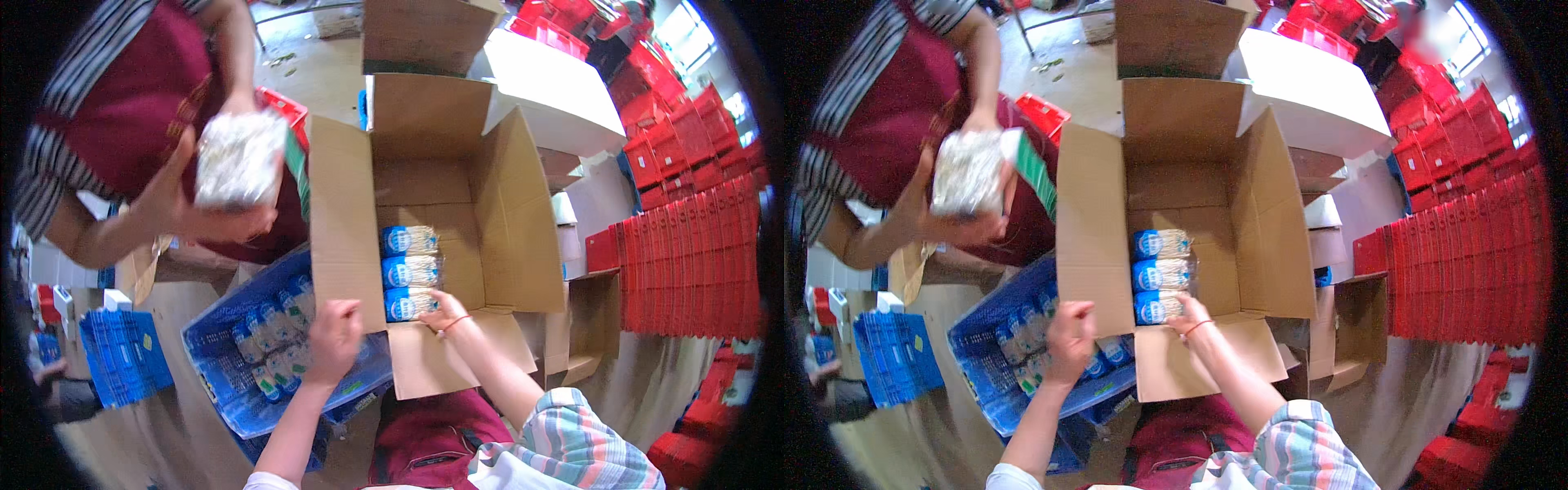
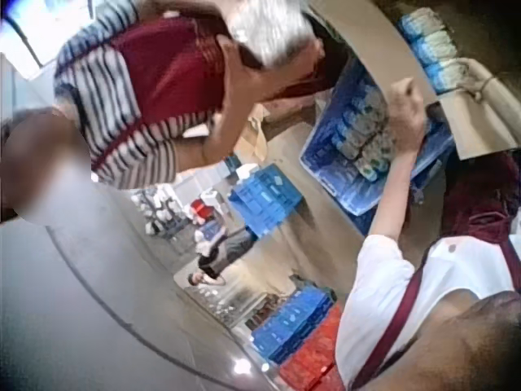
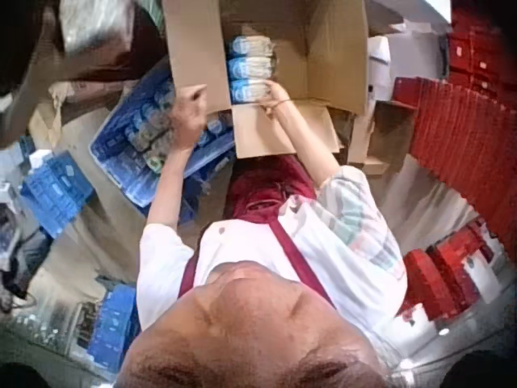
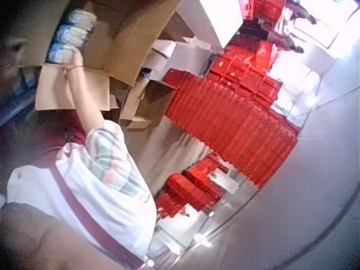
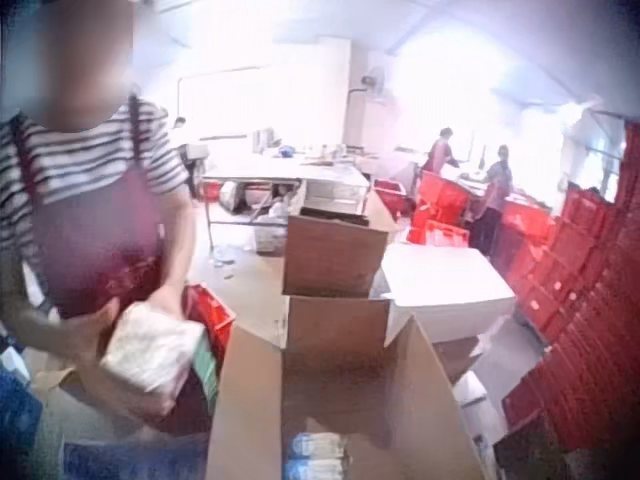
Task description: The person opens a cardboard box and transfers vacuum-sealed food packages into blue plastic crates. They handle the packages by hand, moving them from the box to the crates and stacking them. A coworker assists with the transfer.
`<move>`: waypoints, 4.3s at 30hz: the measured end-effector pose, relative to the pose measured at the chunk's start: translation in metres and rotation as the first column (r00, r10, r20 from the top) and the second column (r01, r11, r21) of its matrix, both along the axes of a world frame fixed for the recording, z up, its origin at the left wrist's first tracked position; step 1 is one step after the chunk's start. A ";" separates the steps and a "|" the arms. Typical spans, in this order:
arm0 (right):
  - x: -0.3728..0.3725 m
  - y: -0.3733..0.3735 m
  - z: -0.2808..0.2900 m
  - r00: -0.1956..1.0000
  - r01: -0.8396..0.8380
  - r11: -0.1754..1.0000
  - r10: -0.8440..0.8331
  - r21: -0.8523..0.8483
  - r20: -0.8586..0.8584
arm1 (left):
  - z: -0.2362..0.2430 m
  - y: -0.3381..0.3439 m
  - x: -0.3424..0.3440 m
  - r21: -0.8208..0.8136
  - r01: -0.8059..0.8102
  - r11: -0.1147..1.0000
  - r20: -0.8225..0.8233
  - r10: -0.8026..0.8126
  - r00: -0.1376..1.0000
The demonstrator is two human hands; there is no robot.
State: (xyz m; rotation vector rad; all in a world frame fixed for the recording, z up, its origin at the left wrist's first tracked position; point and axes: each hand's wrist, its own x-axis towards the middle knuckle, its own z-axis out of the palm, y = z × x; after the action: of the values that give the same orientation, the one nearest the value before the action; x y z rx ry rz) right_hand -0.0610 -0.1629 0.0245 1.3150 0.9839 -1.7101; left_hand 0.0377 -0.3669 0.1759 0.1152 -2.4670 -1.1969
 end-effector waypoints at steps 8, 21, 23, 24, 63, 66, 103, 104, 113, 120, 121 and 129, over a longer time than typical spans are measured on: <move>0.056 -0.020 -0.028 0.915 -0.098 0.992 0.060 -0.074 -0.398 | -0.020 0.065 -0.045 0.140 0.182 0.973 0.364 -0.222 0.905; 0.034 0.040 0.116 0.693 -0.372 0.923 0.206 -0.097 -0.691 | 0.024 0.057 0.073 0.470 -0.278 0.838 0.470 0.029 0.882; 0.050 0.022 0.144 0.624 -0.461 0.886 0.282 -0.051 -0.729 | 0.032 0.060 0.089 0.471 -0.280 0.837 0.461 0.037 0.887; 0.058 0.011 0.156 0.587 -0.506 0.861 0.313 -0.037 -0.747 | 0.034 0.056 0.100 0.482 -0.303 0.822 0.418 0.088 0.904; 0.203 0.090 0.305 -0.397 -0.529 0.557 0.504 0.640 -0.767 | 0.162 0.080 0.177 0.629 0.291 0.721 0.207 -0.516 0.831; 0.215 0.114 0.277 -0.130 -0.488 0.715 0.508 0.501 -0.851 | 0.147 0.099 0.156 0.639 0.346 0.687 0.232 -0.601 0.765; 0.239 0.166 0.211 0.369 0.175 0.649 0.654 0.740 -0.661 | 0.059 0.225 0.076 0.852 0.117 0.510 0.384 -0.761 0.524; 0.241 0.165 0.210 0.369 0.192 0.620 0.673 0.761 -0.641 | 0.057 0.225 0.076 0.862 0.101 0.497 0.386 -0.771 0.508; 0.245 0.164 0.196 0.376 0.288 0.535 0.700 0.795 -0.607 | 0.055 0.232 0.076 0.865 0.120 0.486 0.320 -0.720 0.615; 0.248 0.160 0.198 0.447 0.295 0.527 0.661 0.797 -0.603 | 0.041 0.233 0.077 0.906 0.079 0.416 0.301 -0.764 0.571; 0.249 0.160 0.199 0.463 0.287 0.520 0.659 0.804 -0.592 | 0.042 0.233 0.076 0.928 0.035 0.372 0.297 -0.791 0.535; 0.254 0.168 0.194 0.412 0.306 0.477 0.714 0.824 -0.566 | 0.072 0.243 0.073 0.753 0.229 0.617 0.440 -0.731 0.522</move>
State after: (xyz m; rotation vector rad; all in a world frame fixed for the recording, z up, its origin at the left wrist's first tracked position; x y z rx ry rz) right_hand 0.1929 0.0055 0.2186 0.4319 2.8872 -1.6078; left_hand 0.1111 -0.1240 0.2482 0.0090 -2.6708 -2.7019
